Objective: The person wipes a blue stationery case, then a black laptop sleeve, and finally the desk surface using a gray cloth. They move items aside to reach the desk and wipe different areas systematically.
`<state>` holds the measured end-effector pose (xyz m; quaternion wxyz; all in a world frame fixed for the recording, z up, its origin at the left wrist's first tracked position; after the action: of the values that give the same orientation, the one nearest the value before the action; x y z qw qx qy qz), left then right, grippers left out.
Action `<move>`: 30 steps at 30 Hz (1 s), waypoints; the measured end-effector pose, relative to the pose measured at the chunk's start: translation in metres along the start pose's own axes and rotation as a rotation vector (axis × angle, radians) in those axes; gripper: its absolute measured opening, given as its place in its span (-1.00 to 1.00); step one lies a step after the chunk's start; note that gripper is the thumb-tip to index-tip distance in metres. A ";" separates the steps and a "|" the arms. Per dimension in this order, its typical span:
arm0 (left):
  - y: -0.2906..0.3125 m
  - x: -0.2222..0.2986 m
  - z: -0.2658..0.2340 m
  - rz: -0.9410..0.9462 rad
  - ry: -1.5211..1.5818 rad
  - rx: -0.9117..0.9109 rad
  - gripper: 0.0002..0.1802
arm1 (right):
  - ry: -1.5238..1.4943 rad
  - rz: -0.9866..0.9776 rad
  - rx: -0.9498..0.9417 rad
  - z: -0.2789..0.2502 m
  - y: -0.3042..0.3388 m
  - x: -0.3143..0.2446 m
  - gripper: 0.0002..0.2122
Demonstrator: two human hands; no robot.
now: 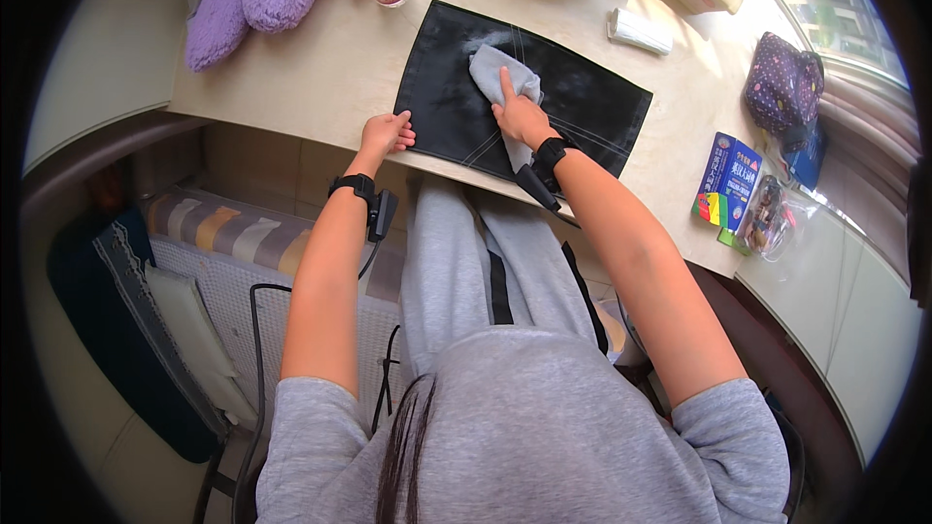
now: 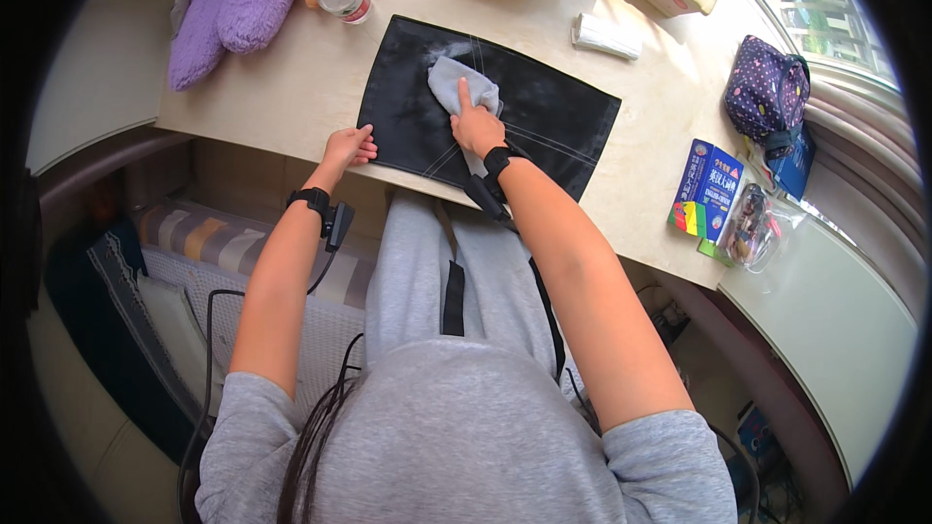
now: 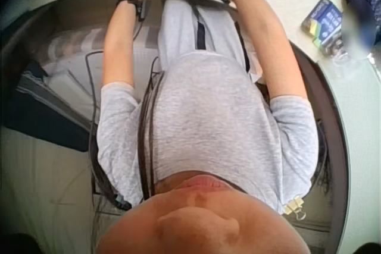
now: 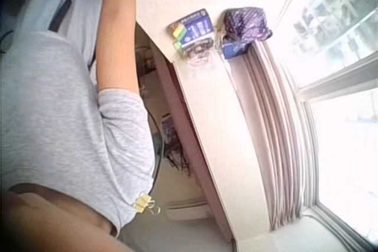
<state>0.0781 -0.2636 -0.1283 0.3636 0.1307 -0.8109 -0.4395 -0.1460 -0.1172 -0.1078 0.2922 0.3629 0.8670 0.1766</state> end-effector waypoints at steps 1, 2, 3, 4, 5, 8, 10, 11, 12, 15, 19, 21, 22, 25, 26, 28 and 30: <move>-0.001 0.000 0.001 0.026 0.008 -0.007 -0.65 | 0.036 -0.023 0.024 -0.001 0.000 -0.001 -0.26; 0.000 -0.002 0.001 0.014 0.002 -0.012 -0.65 | 0.041 -0.038 0.029 -0.001 0.001 -0.003 -0.26; 0.000 -0.002 0.002 0.003 -0.006 -0.025 -0.66 | 0.044 -0.053 0.036 -0.001 0.002 -0.004 -0.25; 0.001 -0.001 0.002 -0.005 -0.015 -0.038 -0.66 | 0.046 -0.062 0.058 -0.002 0.003 -0.005 -0.25; 0.001 0.001 0.001 -0.014 -0.006 -0.047 -0.65 | 0.082 -0.083 0.099 -0.003 0.004 -0.007 -0.25; 0.005 0.008 -0.002 -0.042 -0.008 -0.073 -0.64 | 0.103 -0.110 0.115 -0.004 0.005 -0.006 -0.26; 0.005 0.011 -0.004 -0.085 0.009 -0.102 -0.65 | 0.065 -0.072 0.130 -0.007 0.006 -0.003 -0.29; 0.004 0.011 -0.005 -0.107 0.026 -0.120 -0.65 | 0.040 -0.063 0.132 -0.009 0.008 -0.002 -0.31; 0.004 0.010 -0.005 -0.132 0.046 -0.138 -0.65 | 0.006 -0.072 0.148 -0.013 0.009 -0.002 -0.32; -0.001 0.007 -0.004 -0.167 0.055 -0.182 -0.64 | -0.336 0.013 0.328 -0.032 0.024 -0.004 -0.50; -0.009 0.005 -0.003 -0.185 0.053 -0.283 -0.53 | -0.372 -0.114 0.404 -0.045 0.050 -0.040 -0.55; -0.013 0.006 -0.002 -0.202 0.040 -0.328 -0.48 | -0.279 -0.270 0.291 -0.034 0.055 -0.069 -0.54; -0.015 0.006 -0.002 -0.207 0.029 -0.341 -0.55 | -0.278 -0.324 0.210 -0.025 0.055 -0.083 -0.54; -0.022 0.007 -0.001 -0.280 -0.094 -0.398 -0.55 | -0.105 -0.364 0.023 0.008 0.034 -0.110 -0.51; -0.022 0.006 0.000 -0.324 -0.074 -0.421 -0.56 | -0.047 -0.340 -0.035 0.016 0.022 -0.112 -0.50; -0.023 0.005 0.001 -0.387 -0.056 -0.447 -0.57 | 0.097 -0.398 -0.018 0.014 0.002 -0.110 -0.52; -0.024 0.006 0.004 -0.363 -0.043 -0.473 -0.54 | 0.096 -0.371 0.093 0.000 -0.026 -0.106 -0.53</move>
<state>0.0688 -0.2787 -0.1465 0.2821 0.1758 -0.6570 -0.6766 -0.0999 -0.2119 -0.0807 0.2609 0.2012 0.9392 0.0965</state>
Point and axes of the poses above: each hand's wrist, its own y-axis away from the middle knuckle, its own z-axis out of the palm, x = y × z, the point moved 4 cm from there along -y, towards the middle knuckle, and after that the axes turned 11 degrees about x, right-handed, at the moved point
